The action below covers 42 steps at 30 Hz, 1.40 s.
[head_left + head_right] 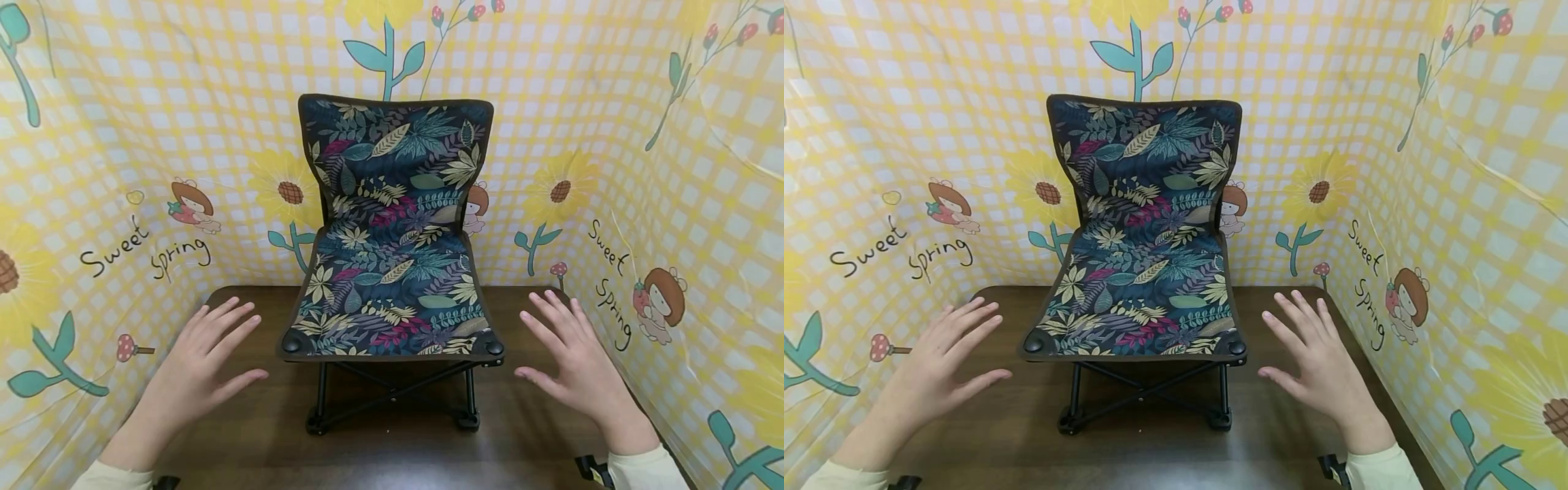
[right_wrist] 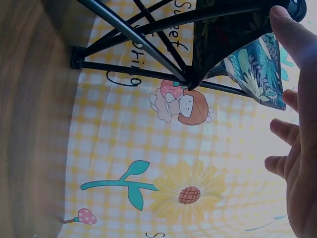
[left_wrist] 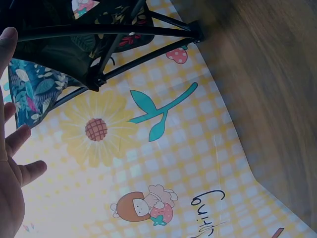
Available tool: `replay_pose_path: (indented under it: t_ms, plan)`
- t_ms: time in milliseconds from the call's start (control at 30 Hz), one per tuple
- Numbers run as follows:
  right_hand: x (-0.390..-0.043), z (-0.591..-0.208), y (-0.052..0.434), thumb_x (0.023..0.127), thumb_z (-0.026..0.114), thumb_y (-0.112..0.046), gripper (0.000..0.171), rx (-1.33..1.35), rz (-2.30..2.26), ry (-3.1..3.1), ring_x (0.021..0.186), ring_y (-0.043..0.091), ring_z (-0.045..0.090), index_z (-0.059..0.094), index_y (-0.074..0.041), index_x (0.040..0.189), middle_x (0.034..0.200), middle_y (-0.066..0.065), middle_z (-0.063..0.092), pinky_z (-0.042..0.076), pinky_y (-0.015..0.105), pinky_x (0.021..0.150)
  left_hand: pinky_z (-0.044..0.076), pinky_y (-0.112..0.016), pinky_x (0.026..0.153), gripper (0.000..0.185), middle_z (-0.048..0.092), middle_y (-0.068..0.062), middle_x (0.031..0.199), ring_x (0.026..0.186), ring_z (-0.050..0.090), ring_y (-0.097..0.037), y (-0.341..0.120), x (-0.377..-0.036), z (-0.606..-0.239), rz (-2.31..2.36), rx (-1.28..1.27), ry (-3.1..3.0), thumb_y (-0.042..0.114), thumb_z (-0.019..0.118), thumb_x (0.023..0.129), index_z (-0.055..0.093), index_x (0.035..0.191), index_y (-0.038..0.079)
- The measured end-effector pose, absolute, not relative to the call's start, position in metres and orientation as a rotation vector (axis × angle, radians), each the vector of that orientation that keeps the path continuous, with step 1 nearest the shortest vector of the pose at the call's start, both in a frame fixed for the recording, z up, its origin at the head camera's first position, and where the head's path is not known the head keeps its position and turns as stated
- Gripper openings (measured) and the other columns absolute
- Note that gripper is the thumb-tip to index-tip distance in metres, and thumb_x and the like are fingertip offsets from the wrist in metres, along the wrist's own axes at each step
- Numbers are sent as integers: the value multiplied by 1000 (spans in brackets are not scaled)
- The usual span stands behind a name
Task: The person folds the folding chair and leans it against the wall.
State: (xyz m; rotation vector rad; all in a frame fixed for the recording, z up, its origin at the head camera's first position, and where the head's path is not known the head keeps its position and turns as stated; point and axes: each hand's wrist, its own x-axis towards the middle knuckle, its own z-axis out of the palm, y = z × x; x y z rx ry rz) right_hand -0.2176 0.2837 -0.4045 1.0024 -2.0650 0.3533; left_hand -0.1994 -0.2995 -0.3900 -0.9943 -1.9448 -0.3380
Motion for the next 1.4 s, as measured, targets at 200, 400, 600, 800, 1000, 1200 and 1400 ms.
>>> replay_pose_path:
  t_ms: [200, 400, 600, 800, 1000, 1200, 1400]
  plan:
    - [-215, -402, 280, 95, 59, -65, 78, 1032, 360, -2040, 149, 44, 34, 55, -6, 146, 155, 24, 45, 14, 63, 125, 24, -53, 126, 69, 64, -24, 134, 139, 50, -39, -290, -195, -386, -340, -1021, -1894, 59, 62, 96, 64, 135, 2]
    - [-214, -398, 276, 96, 60, -61, 74, 1064, 366, -2002, 148, 45, 36, 56, -5, 144, 153, 25, 47, 15, 62, 125, 23, -51, 126, 62, 63, -25, 135, 140, 49, -39, -283, -193, -383, -359, -1061, -1874, 55, 62, 98, 67, 131, 3]
    - [-213, -395, 270, 97, 61, -58, 69, 1095, 373, -1959, 146, 45, 39, 58, -4, 142, 152, 26, 48, 18, 59, 126, 23, -47, 127, 56, 60, -26, 137, 140, 48, -41, -277, -190, -380, -400, -1118, -1871, 50, 62, 99, 69, 130, 3]
    - [-213, -394, 265, 99, 60, -55, 66, 1129, 369, -1948, 146, 45, 39, 58, -4, 141, 151, 27, 48, 18, 59, 126, 24, -49, 126, 53, 61, -26, 137, 139, 49, -42, -273, -188, -379, -387, -1134, -1860, 48, 61, 101, 71, 125, 3]
    - [-211, -393, 262, 100, 59, -54, 65, 1149, 369, -1955, 146, 45, 39, 58, -4, 142, 151, 27, 48, 17, 57, 127, 24, -49, 127, 47, 61, -27, 137, 138, 49, -42, -271, -187, -380, -370, -1141, -1858, 43, 58, 104, 71, 125, 3]
    - [-210, -394, 257, 100, 60, -52, 63, 1171, 368, -1938, 145, 46, 40, 59, -4, 141, 150, 27, 49, 18, 57, 126, 24, -49, 126, 40, 61, -27, 136, 137, 50, -43, -268, -187, -380, -359, -1159, -1840, 35, 55, 107, 71, 125, 3]
    - [-210, -392, 254, 102, 59, -48, 59, 1199, 373, -1922, 144, 46, 40, 59, -4, 140, 147, 29, 51, 18, 57, 126, 24, -49, 126, 38, 62, -29, 133, 137, 50, -44, -264, -187, -381, -364, -1184, -1832, 32, 55, 107, 70, 125, 3]
